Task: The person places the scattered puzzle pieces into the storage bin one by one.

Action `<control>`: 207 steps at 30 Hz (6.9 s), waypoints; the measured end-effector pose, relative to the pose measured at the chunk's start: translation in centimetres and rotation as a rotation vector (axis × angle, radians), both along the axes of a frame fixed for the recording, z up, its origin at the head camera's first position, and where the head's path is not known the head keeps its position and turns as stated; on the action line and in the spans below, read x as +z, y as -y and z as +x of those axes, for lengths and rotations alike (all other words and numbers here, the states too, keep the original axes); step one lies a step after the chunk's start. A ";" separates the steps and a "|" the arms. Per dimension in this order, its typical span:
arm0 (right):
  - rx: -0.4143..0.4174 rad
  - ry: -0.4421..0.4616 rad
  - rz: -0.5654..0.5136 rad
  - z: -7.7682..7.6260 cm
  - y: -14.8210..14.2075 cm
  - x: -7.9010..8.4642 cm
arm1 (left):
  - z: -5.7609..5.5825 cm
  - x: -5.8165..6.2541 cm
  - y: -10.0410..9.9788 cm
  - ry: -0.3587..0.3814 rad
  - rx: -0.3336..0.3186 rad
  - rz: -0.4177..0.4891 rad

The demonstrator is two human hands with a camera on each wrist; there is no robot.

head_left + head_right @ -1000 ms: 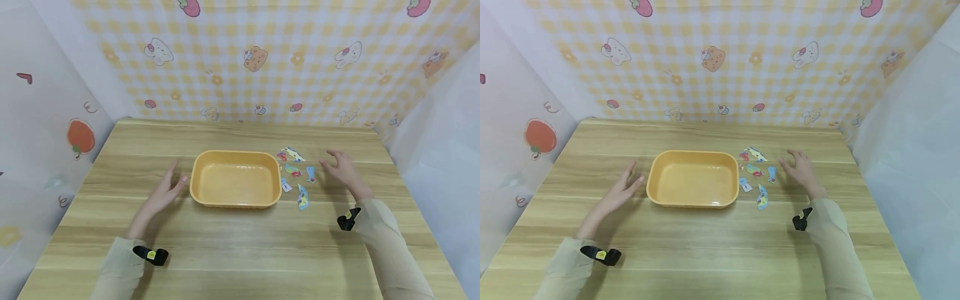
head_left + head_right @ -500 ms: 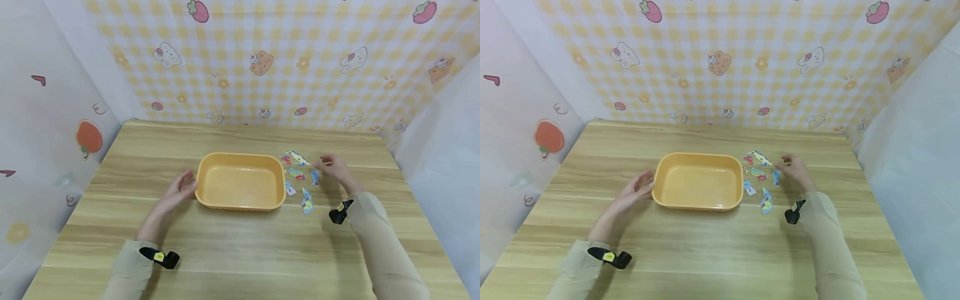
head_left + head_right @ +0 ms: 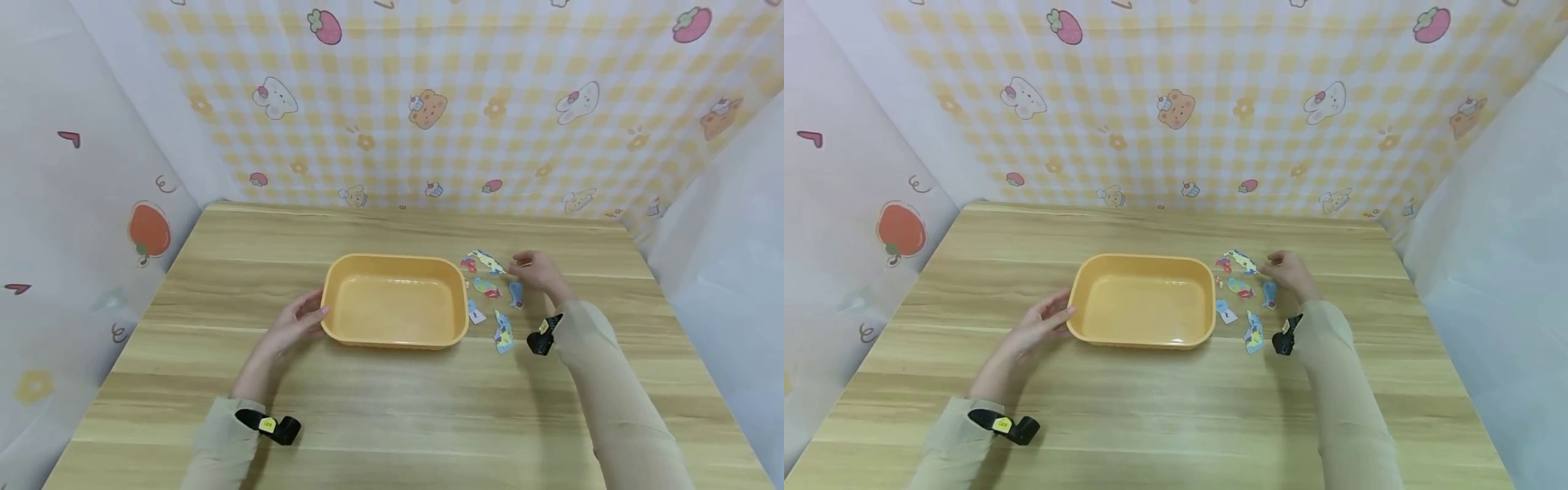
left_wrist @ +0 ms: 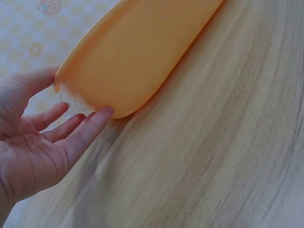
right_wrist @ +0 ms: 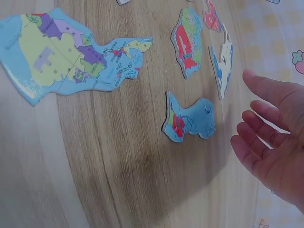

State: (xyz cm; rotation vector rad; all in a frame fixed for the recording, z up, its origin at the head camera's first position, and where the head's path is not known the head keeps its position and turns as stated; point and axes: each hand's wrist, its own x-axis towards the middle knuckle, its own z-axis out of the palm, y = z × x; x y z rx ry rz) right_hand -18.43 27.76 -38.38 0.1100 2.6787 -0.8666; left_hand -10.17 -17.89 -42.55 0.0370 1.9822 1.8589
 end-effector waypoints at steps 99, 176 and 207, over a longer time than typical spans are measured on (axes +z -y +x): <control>0.078 0.175 -0.216 -2.0 -0.3 1.9 | -0.1 0.0 -0.2 0.121 0.103 0.047; 0.545 0.075 0.008 -1.9 13.8 3.7 | 0.1 -0.1 -0.3 0.152 0.130 0.052; 0.613 -0.261 0.362 0.6 15.8 0.2 | 0.1 -0.3 -0.6 0.154 0.152 0.048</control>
